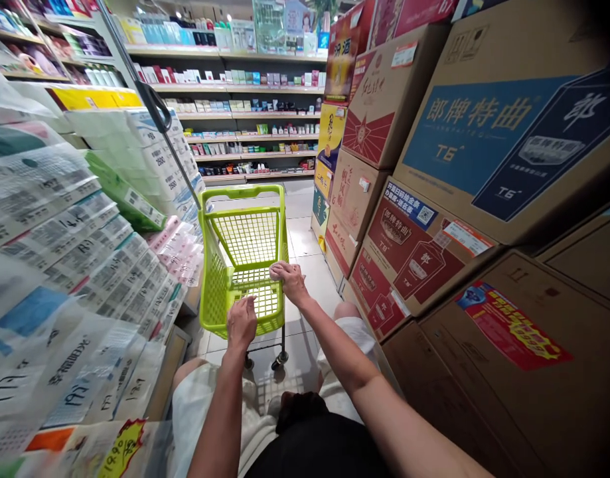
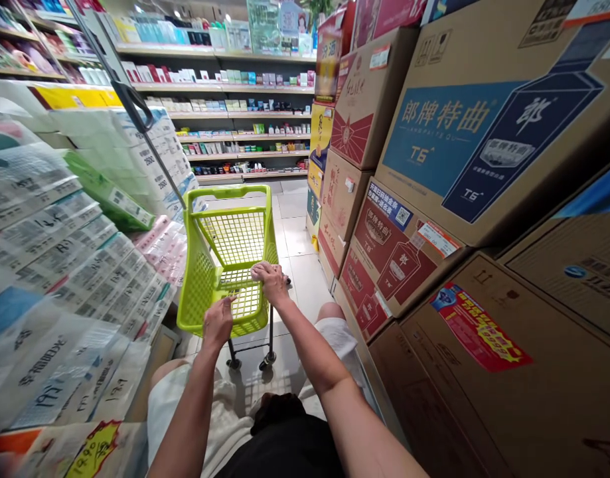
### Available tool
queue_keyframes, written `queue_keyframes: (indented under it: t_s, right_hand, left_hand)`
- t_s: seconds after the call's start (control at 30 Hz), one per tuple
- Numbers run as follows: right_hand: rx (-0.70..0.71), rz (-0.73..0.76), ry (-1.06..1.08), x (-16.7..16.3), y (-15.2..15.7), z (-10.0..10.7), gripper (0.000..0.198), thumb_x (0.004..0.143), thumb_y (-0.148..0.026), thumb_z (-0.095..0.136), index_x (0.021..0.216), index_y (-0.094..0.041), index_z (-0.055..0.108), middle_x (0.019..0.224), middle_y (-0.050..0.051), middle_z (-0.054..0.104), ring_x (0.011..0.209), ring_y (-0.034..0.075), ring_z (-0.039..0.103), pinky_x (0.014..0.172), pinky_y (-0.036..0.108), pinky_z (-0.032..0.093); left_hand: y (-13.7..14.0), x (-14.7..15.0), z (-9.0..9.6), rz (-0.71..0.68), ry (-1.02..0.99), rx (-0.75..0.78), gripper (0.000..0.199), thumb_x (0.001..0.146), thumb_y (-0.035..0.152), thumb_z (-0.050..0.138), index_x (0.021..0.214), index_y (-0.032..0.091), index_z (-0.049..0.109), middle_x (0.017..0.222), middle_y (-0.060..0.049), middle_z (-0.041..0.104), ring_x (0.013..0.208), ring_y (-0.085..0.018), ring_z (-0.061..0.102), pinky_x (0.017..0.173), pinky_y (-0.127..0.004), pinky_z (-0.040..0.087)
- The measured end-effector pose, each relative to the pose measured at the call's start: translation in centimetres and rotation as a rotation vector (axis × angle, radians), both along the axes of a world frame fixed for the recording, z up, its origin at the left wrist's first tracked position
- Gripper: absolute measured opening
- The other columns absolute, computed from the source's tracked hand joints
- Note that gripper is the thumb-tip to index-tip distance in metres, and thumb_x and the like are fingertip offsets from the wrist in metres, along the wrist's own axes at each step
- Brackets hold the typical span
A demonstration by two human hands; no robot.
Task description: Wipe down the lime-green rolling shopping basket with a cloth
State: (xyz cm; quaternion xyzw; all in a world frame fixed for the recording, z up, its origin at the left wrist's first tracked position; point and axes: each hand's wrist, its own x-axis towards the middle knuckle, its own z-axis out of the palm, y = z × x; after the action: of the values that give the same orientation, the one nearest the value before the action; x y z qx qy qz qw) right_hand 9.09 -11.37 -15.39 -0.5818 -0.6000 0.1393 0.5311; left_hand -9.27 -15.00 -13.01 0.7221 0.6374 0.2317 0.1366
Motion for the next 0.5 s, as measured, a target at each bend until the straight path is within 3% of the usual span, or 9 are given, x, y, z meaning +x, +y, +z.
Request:
queue_keyframes:
  t_s: [0.13,0.2,0.27,0.4,0.5]
  right_hand:
    - [0.038,0.040,-0.121,-2.4,-4.3,-2.4,0.063,0.087,0.001,0.039,0.126,-0.038,0.070,0.132,-0.002,0.067,0.128,0.028,0.047,0.101,0.053,0.047]
    - [0.095,0.138,-0.132,-3.1,-6.3,-3.6,0.059,0.088,-0.002,0.046,0.131,-0.036,0.068,0.134,-0.002,0.067,0.133,0.027,0.045,0.108,0.050,0.046]
    - [0.096,0.141,-0.099,-2.8,-6.4,-3.7,0.052,0.090,-0.007,0.049,0.128,-0.034,0.071,0.133,0.000,0.068,0.131,0.026,0.048,0.110,0.047,0.046]
    - [0.087,0.042,0.061,-1.4,-3.5,-3.7,0.052,0.088,-0.008,0.041,0.124,-0.027,0.073,0.136,0.004,0.067,0.130,0.024,0.051,0.112,0.045,0.042]
    - [0.099,-0.113,0.234,-1.7,-3.1,-6.3,0.055,0.083,-0.008,0.040,0.125,-0.023,0.071,0.136,0.008,0.066,0.128,0.023,0.054,0.113,0.045,0.040]
  left_hand:
    - [0.8,-2.8,-1.0,0.260,0.051,0.218,0.048,0.102,0.037,0.031,0.122,0.019,0.071,0.139,-0.013,0.064,0.142,-0.029,0.042,0.123,-0.054,0.017]
    - [1.1,-3.7,-1.5,0.342,0.061,0.219,0.046,0.101,0.035,0.034,0.123,0.018,0.071,0.144,-0.015,0.060,0.145,-0.030,0.038,0.122,-0.058,0.016]
    - [1.3,-3.9,-1.9,0.338,0.056,0.149,0.046,0.101,0.034,0.034,0.122,0.018,0.071,0.143,-0.015,0.061,0.144,-0.031,0.039,0.120,-0.061,0.017]
    - [1.1,-2.7,-2.1,0.275,0.037,0.047,0.046,0.101,0.034,0.034,0.125,0.018,0.070,0.144,-0.015,0.060,0.146,-0.032,0.036,0.120,-0.061,0.019]
    - [0.8,-1.2,-2.2,0.263,0.048,0.084,0.047,0.101,0.035,0.034,0.123,0.016,0.071,0.142,-0.017,0.061,0.145,-0.033,0.037,0.120,-0.062,0.015]
